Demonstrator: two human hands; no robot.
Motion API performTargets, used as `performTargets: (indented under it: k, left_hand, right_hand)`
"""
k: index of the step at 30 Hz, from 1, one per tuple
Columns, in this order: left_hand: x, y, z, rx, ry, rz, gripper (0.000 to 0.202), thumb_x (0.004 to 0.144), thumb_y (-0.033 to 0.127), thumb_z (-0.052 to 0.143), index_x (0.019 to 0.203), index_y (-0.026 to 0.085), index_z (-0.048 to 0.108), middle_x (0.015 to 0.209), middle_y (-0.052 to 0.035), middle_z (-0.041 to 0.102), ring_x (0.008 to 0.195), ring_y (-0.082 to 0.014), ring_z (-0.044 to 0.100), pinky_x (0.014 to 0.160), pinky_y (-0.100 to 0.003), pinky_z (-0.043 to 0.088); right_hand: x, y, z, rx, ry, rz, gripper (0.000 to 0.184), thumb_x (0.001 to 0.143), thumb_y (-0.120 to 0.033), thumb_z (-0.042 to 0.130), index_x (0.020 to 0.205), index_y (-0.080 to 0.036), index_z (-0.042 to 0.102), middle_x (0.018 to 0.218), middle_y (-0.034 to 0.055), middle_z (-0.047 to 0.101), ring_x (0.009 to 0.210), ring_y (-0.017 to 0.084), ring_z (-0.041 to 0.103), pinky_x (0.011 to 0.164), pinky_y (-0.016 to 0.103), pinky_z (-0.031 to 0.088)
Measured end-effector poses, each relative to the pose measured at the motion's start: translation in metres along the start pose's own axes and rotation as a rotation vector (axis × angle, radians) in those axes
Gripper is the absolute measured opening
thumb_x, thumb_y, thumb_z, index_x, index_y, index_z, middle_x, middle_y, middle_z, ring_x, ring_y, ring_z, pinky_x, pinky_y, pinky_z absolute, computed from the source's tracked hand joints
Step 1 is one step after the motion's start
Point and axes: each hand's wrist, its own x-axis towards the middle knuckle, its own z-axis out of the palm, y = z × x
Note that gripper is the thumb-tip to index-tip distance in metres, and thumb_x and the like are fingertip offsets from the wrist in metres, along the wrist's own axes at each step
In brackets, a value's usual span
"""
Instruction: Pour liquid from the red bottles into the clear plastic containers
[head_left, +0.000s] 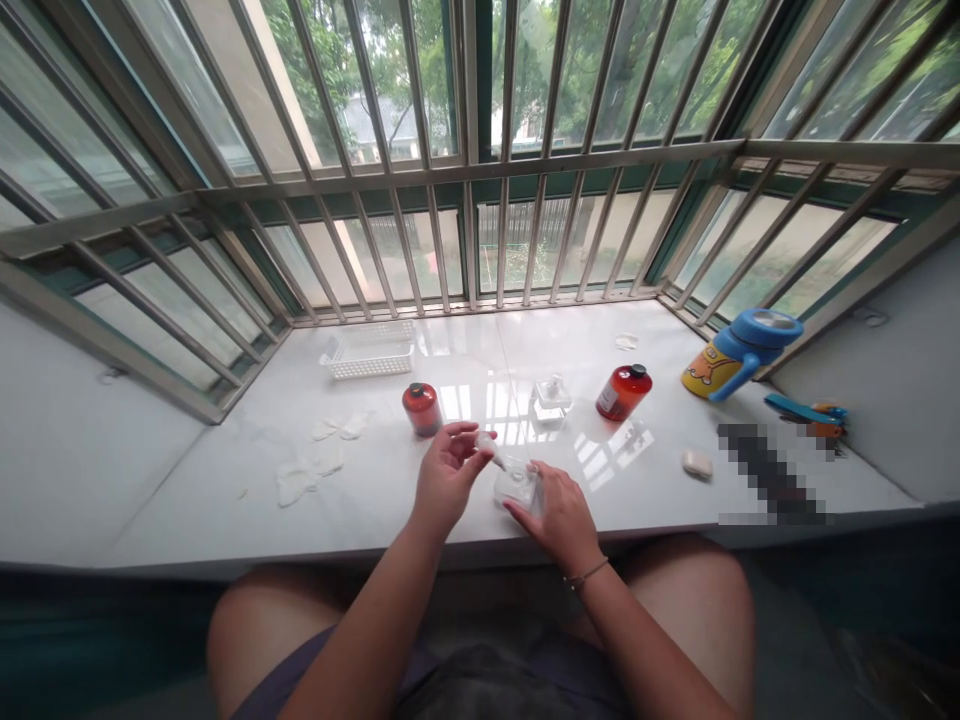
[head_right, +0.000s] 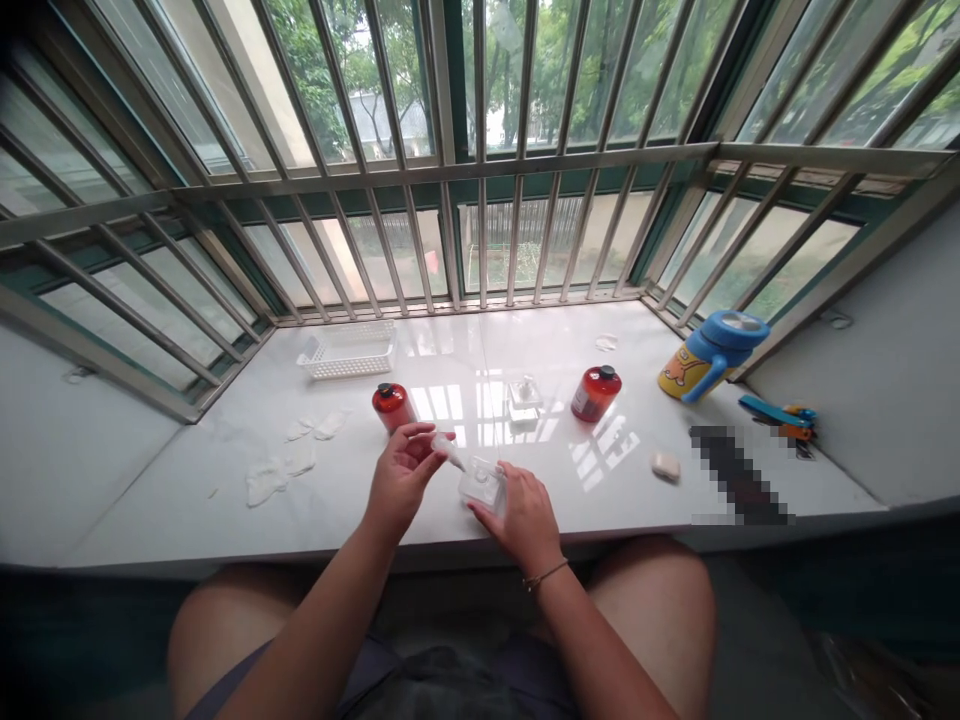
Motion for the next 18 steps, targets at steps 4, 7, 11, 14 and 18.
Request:
performTargets:
  k: [4,7,11,14,18]
  left_hand:
    - [-0.001,-0.01,0.018,0.135,-0.052,0.081,0.037,0.093,0.04,0.083,0.121,0.024,0.066,0.123,-0.0124,0.081,0.11,-0.0255,0.078,0.099,-0.044,0.06]
    - [-0.004,-0.017,0.02,0.24,-0.083,0.098,0.035,0.094,0.037,0.081,0.124,0.026,0.067,0.123,-0.01,0.081,0.11,-0.0251,0.077,0.103,-0.045,0.059]
    - [-0.012,-0.027,0.021,0.363,-0.135,0.106,0.035,0.093,0.032,0.081,0.125,0.028,0.067,0.121,-0.0065,0.081,0.115,-0.0256,0.076,0.108,-0.046,0.057]
    - [-0.018,-0.037,0.019,0.435,-0.13,0.1,0.045,0.088,0.029,0.085,0.128,0.03,0.065,0.121,-0.0055,0.079,0.117,-0.0262,0.074,0.109,-0.048,0.056]
    - [-0.025,-0.049,0.015,0.483,-0.069,0.087,0.066,0.078,0.028,0.094,0.134,0.032,0.06,0.113,-0.0029,0.076,0.113,-0.0267,0.073,0.111,-0.051,0.053]
  right_hand:
    - [0.0,0.0,0.001,-0.013,0.002,-0.002,0.078,0.095,-0.076,0.064,0.145,-0.017,0.052,0.127,0.0198,0.071,0.115,0.036,0.067,0.098,0.053,0.056]
    - [0.0,0.001,0.002,-0.015,0.005,-0.007,0.08,0.095,-0.076,0.063,0.148,-0.017,0.05,0.128,0.02,0.07,0.116,0.036,0.067,0.098,0.053,0.056]
    - [-0.001,0.003,0.004,-0.027,0.017,-0.018,0.079,0.096,-0.075,0.063,0.147,-0.016,0.051,0.129,0.0203,0.071,0.117,0.036,0.067,0.099,0.053,0.056]
    - [-0.002,0.003,0.004,-0.026,0.016,-0.023,0.077,0.098,-0.074,0.06,0.147,-0.016,0.051,0.13,0.02,0.07,0.119,0.036,0.066,0.1,0.053,0.055]
    - [-0.002,0.003,0.004,-0.018,0.011,-0.021,0.073,0.1,-0.071,0.057,0.148,-0.016,0.051,0.13,0.0195,0.07,0.119,0.035,0.066,0.1,0.053,0.055]
